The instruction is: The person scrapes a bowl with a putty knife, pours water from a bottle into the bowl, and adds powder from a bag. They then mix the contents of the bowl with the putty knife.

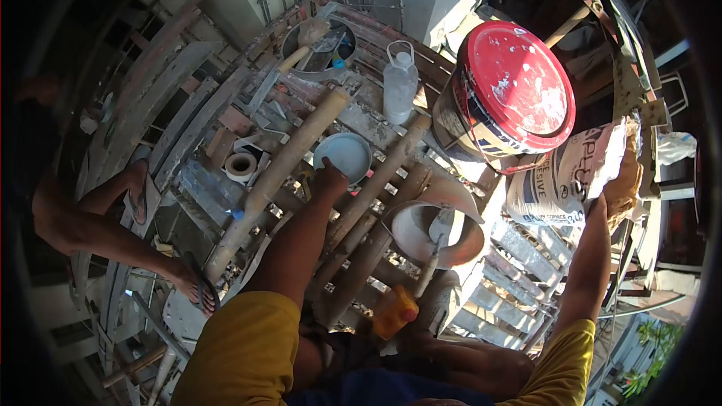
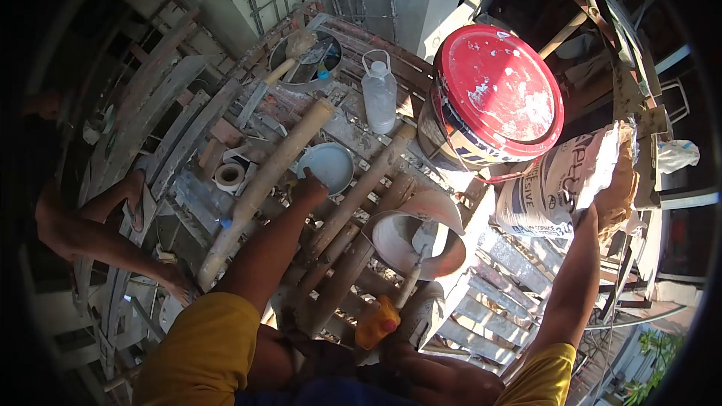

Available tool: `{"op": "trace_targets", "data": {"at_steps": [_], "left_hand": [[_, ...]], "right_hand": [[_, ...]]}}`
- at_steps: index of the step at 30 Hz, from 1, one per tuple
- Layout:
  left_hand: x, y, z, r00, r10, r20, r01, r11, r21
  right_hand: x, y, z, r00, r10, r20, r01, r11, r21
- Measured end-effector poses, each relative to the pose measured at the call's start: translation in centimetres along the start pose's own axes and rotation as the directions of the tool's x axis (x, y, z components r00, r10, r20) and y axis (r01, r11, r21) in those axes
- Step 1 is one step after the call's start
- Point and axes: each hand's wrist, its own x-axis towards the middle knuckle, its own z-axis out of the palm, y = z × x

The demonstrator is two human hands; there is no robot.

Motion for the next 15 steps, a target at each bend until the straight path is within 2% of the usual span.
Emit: {"op": "trace_targets", "data": {"at_steps": [5, 7, 9, 11, 15], "left_hand": [[-0.4, 0.4, -1.9, 1.0, -0.014, 0.006, 0.014, 1.0, -0.018], [-0.5, 0.1, -2.6, 0.999, 0.018, -0.045, -0.018, 1.0, -0.003], [0.6, -0.6, -2.8, 0.999, -0.043, -0.02, 0.043, 0.999, -0.002], [1.2, -1.2, -3.3, 1.0, -0.002, -0.012, 0.002, 0.999, 0.04], [2.3, -2.2, -5.2, 0.998, -0.035, -0.046, 0.037, 0.998, 0.049]], "right_hand": [[0.2, -1.4, -1.1, 0.998, -0.058, -0.029, 0.059, 0.998, 0.036], [0.4, -1.8, -1.2, 0.996, -0.079, -0.042, 0.081, 0.995, 0.056], [0.6, -2.4, -1.1, 0.993, -0.103, -0.051, 0.107, 0.991, 0.077], [0.9, -2.8, -1.4, 0.991, -0.117, -0.069, 0.124, 0.987, 0.1], [0.8, -3.9, -2.5, 0.984, -0.157, -0.084, 0.167, 0.975, 0.145]]}}
